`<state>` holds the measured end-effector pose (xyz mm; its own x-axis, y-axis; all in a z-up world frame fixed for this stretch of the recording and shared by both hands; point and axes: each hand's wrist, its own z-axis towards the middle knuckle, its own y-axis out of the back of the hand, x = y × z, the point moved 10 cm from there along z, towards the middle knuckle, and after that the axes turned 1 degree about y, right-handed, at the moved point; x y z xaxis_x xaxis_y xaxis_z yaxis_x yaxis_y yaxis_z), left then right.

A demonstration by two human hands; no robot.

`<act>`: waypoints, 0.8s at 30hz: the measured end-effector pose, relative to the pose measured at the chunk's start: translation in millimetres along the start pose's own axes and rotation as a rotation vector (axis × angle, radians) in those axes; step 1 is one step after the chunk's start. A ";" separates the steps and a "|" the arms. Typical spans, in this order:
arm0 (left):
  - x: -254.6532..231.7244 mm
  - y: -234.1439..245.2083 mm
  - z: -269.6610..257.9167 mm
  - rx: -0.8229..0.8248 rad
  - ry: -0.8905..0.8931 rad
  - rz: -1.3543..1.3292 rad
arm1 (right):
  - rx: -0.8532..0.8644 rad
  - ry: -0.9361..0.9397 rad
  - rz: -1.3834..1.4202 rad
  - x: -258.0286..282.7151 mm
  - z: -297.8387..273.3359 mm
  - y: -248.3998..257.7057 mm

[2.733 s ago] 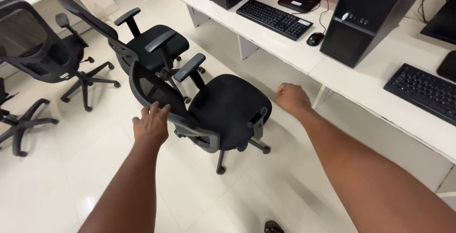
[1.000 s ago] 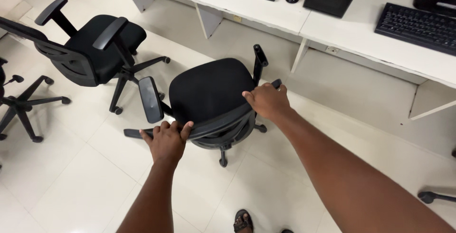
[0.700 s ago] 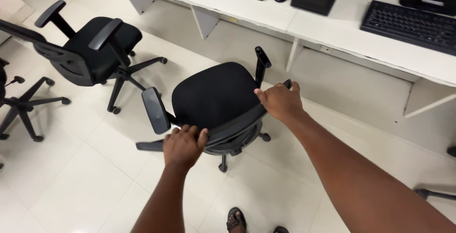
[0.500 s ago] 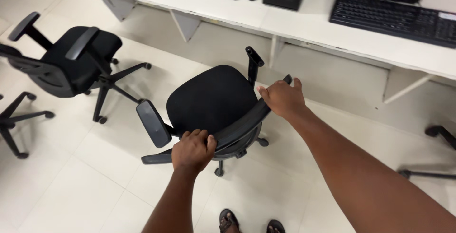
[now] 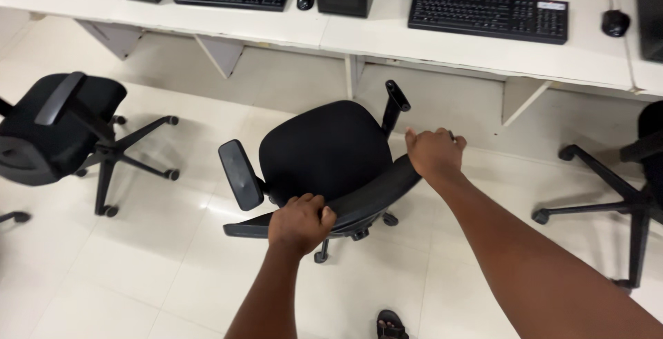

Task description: The person repeatedly moves several office chairs in a computer lab. They pull chairs out from under desks, rotate them, and push them back in, repeating this sequence across multiple workstations.

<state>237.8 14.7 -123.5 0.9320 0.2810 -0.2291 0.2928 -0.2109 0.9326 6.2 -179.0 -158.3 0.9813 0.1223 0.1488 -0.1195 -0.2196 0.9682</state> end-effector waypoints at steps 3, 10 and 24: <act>-19.2 -0.8 5.8 0.025 -0.056 0.002 | -0.033 -0.114 0.004 -32.2 -0.9 1.2; -58.0 -2.3 21.7 0.040 -0.215 0.009 | -0.008 -0.361 0.105 -95.5 -19.0 0.1; -113.3 8.2 79.5 0.038 -0.349 -0.133 | -0.091 -0.582 0.079 -183.3 -33.2 3.7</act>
<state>151.6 -93.3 -112.0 0.9002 -0.0270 -0.4346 0.4174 -0.2306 0.8790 -179.1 -170.2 -175.4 0.8873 -0.4475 0.1115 -0.1826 -0.1190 0.9760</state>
